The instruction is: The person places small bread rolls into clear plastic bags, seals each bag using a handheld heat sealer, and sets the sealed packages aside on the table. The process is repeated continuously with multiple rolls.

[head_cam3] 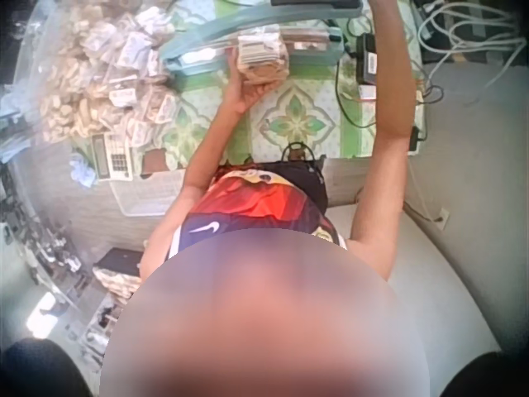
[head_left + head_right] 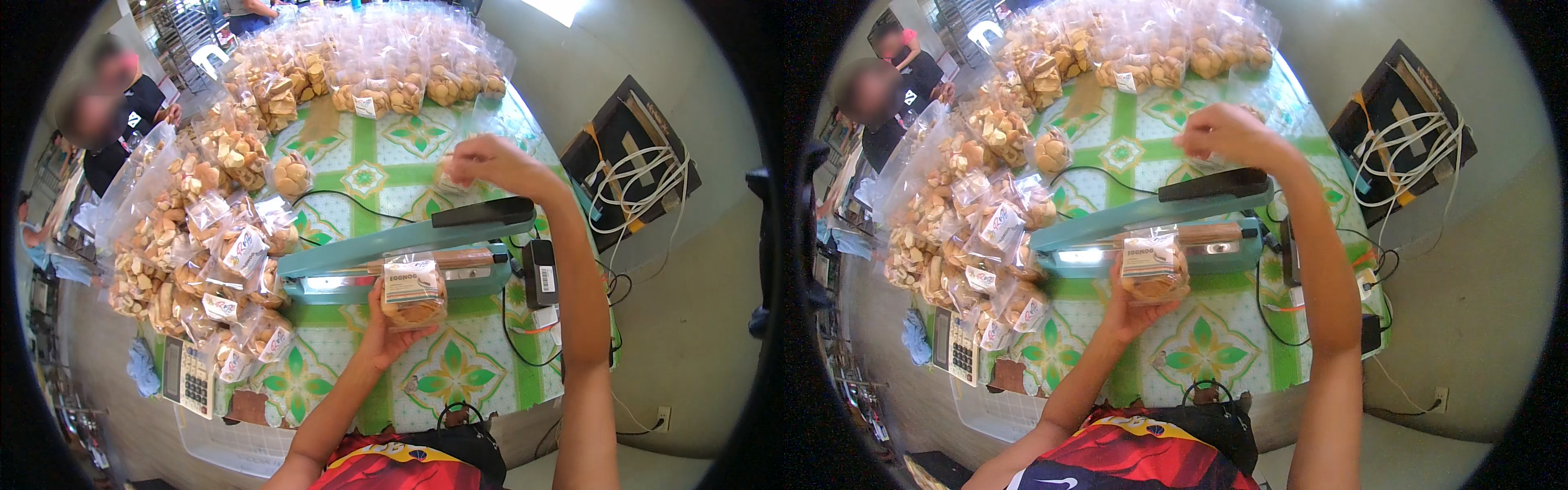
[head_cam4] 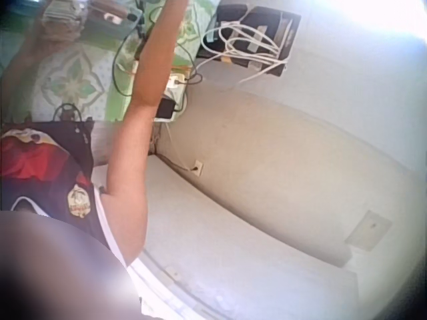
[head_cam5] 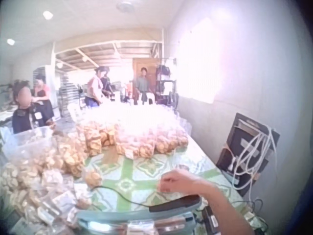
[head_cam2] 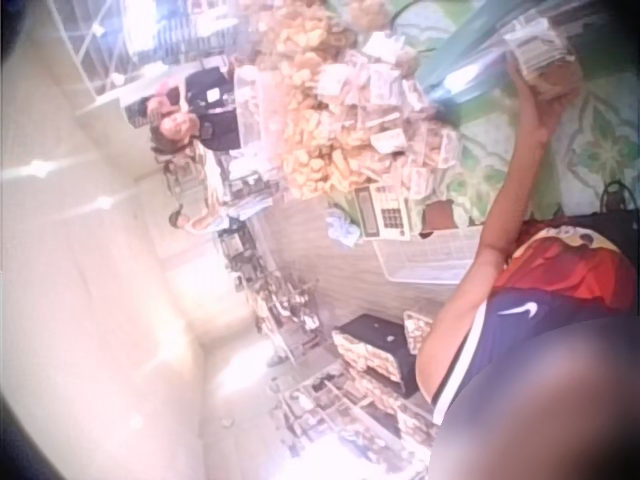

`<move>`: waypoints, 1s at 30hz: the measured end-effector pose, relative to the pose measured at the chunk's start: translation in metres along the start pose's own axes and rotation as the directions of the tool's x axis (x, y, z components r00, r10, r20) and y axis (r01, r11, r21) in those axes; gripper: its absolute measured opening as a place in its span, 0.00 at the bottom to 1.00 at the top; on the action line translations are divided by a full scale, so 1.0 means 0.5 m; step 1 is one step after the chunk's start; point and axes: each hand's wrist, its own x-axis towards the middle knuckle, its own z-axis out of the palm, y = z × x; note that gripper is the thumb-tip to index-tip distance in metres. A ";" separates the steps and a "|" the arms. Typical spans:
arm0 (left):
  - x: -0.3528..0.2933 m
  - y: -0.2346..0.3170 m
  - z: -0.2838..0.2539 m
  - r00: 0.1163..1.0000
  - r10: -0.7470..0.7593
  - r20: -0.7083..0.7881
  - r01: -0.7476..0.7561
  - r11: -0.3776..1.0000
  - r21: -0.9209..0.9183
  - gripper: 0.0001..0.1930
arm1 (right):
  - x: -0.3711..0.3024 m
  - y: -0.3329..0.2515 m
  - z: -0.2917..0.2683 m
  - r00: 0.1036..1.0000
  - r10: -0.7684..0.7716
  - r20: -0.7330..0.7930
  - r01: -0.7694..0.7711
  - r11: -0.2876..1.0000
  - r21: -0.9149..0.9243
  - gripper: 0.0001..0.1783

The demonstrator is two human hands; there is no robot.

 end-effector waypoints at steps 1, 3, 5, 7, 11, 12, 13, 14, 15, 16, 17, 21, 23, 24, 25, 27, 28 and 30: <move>0.000 -0.001 0.000 1.000 -0.010 -0.017 0.011 1.000 0.009 0.42 | 0.001 -0.021 0.018 0.998 0.055 0.019 -0.050 0.981 -0.188 0.20; -0.001 -0.001 0.001 1.000 -0.007 -0.025 0.007 1.000 0.017 0.42 | -0.007 -0.039 0.054 0.997 0.073 0.027 -0.049 0.857 -0.512 0.20; -0.001 0.002 0.006 1.000 -0.015 -0.008 0.016 0.999 0.033 0.42 | -0.002 -0.030 0.082 0.980 0.198 -0.020 -0.182 0.856 -0.484 0.20; -0.003 0.006 0.013 0.999 -0.001 -0.040 0.004 0.998 0.066 0.43 | -0.005 -0.003 0.113 0.975 0.198 -0.103 -0.223 0.836 -0.501 0.21; -0.012 0.005 0.026 0.992 0.012 -0.126 0.003 0.993 0.118 0.43 | -0.009 0.068 0.147 0.975 0.200 -0.100 -0.223 0.891 -0.396 0.19; -0.013 0.005 0.027 0.993 0.015 -0.121 -0.002 0.994 0.111 0.44 | -0.016 0.083 0.157 0.982 0.108 -0.156 -0.163 0.903 -0.398 0.19; -0.012 0.005 0.027 0.994 -0.003 -0.112 0.013 0.995 0.095 0.44 | -0.017 0.095 0.163 0.980 0.118 -0.159 -0.170 0.915 -0.366 0.19; -0.011 0.006 0.027 0.995 -0.008 -0.098 0.015 0.997 0.073 0.44 | -0.017 0.104 0.168 0.977 0.137 -0.163 -0.186 0.921 -0.342 0.19; -0.010 0.006 0.025 0.997 0.003 -0.083 0.002 0.999 0.055 0.44 | -0.017 0.110 0.172 0.974 0.153 -0.169 -0.201 0.926 -0.318 0.19; -0.009 0.006 0.024 0.996 -0.009 -0.087 0.014 0.999 0.053 0.44 | -0.017 0.114 0.175 0.972 0.154 -0.179 -0.204 0.928 -0.312 0.19; -0.009 0.006 0.022 0.996 -0.007 -0.091 0.012 0.998 0.054 0.44 | -0.018 0.115 0.178 0.969 0.153 -0.193 -0.207 0.930 -0.305 0.19; -0.007 0.006 0.020 0.997 -0.009 -0.079 0.012 0.999 0.036 0.44 | -0.023 0.107 0.174 0.967 0.161 -0.199 -0.218 0.926 -0.309 0.16; -0.008 0.006 0.021 0.997 -0.012 -0.075 0.016 0.998 0.053 0.44 | -0.024 0.102 0.174 0.961 0.193 -0.199 -0.247 0.922 -0.299 0.16; -0.009 0.006 0.022 0.997 0.001 -0.074 0.003 0.999 0.053 0.44 | -0.024 0.100 0.173 0.960 0.197 -0.200 -0.251 0.922 -0.294 0.16; -0.009 0.006 0.022 0.996 -0.013 -0.083 0.018 0.998 0.063 0.44 | -0.025 0.098 0.174 0.959 0.197 -0.204 -0.251 0.923 -0.291 0.16; -0.010 0.007 0.022 0.996 -0.005 -0.086 0.011 0.998 0.066 0.43 | -0.025 0.097 0.174 0.959 0.187 -0.214 -0.245 0.926 -0.286 0.17; -0.010 0.008 0.022 0.996 -0.020 -0.093 0.026 0.997 0.070 0.43 | -0.024 0.097 0.175 0.959 0.188 -0.214 -0.245 0.928 -0.282 0.17; -0.010 0.008 0.020 0.996 -0.014 -0.092 0.021 0.997 0.076 0.43 | -0.024 0.098 0.176 0.959 0.180 -0.220 -0.238 0.931 -0.276 0.17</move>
